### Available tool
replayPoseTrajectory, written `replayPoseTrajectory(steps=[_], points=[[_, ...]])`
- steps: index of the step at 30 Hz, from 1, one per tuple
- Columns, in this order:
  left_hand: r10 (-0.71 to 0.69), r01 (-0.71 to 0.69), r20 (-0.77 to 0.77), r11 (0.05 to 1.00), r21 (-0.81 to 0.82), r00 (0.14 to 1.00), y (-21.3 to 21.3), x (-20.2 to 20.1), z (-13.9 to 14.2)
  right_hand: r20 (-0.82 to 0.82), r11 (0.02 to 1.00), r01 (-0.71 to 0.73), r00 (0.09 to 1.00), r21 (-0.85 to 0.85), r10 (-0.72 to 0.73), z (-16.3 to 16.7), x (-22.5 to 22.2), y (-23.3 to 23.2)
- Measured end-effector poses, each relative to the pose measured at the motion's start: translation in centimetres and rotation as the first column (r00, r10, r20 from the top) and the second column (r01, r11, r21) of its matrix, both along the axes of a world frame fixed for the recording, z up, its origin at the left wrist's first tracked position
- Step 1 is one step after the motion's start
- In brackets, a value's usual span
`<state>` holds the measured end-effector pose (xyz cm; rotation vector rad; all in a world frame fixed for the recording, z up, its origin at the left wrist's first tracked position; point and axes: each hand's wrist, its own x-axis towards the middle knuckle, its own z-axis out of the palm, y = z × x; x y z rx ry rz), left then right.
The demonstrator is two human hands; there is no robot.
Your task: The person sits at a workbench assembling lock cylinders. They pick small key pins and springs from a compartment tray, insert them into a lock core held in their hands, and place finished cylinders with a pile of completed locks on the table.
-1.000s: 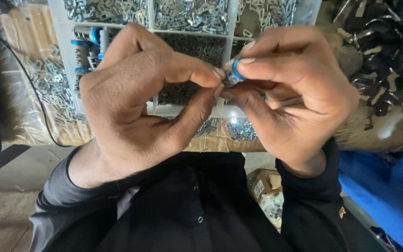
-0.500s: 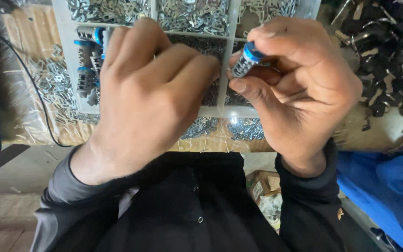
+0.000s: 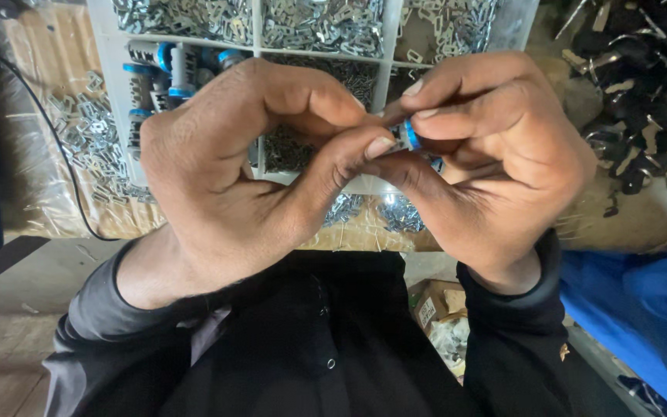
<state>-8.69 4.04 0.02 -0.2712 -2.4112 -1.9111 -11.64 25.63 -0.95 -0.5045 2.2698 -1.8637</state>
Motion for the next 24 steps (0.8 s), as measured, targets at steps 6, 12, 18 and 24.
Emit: replayPoseTrajectory(steps=[6, 12, 18, 24], points=[[-0.057, 0.028, -0.153, 0.982, -0.189, 0.987, -0.5, -1.1, 0.7, 0.034, 0.999, -0.006, 0.999, -0.053, 0.008, 0.0, 0.1, -0.1], [-0.180, -0.099, -0.331, 0.732, -0.674, 0.926, -1.2, -0.2, -0.8, 0.084, 0.988, 0.036, 0.996, -0.150, -0.024, -0.2, -0.1, 0.2], [-0.200, -0.037, -0.306, 0.781, -0.624, 0.931, 0.2, -1.4, 1.5, -0.034, 0.991, 0.014, 0.999, -0.132, -0.018, -0.7, -0.3, 0.1], [-0.508, 0.216, -0.141, 0.578, -0.787, 0.850, -1.6, 0.8, 5.2, 0.178, 0.850, 0.118, 0.984, -0.513, -0.029, 0.6, 5.1, 3.2]])
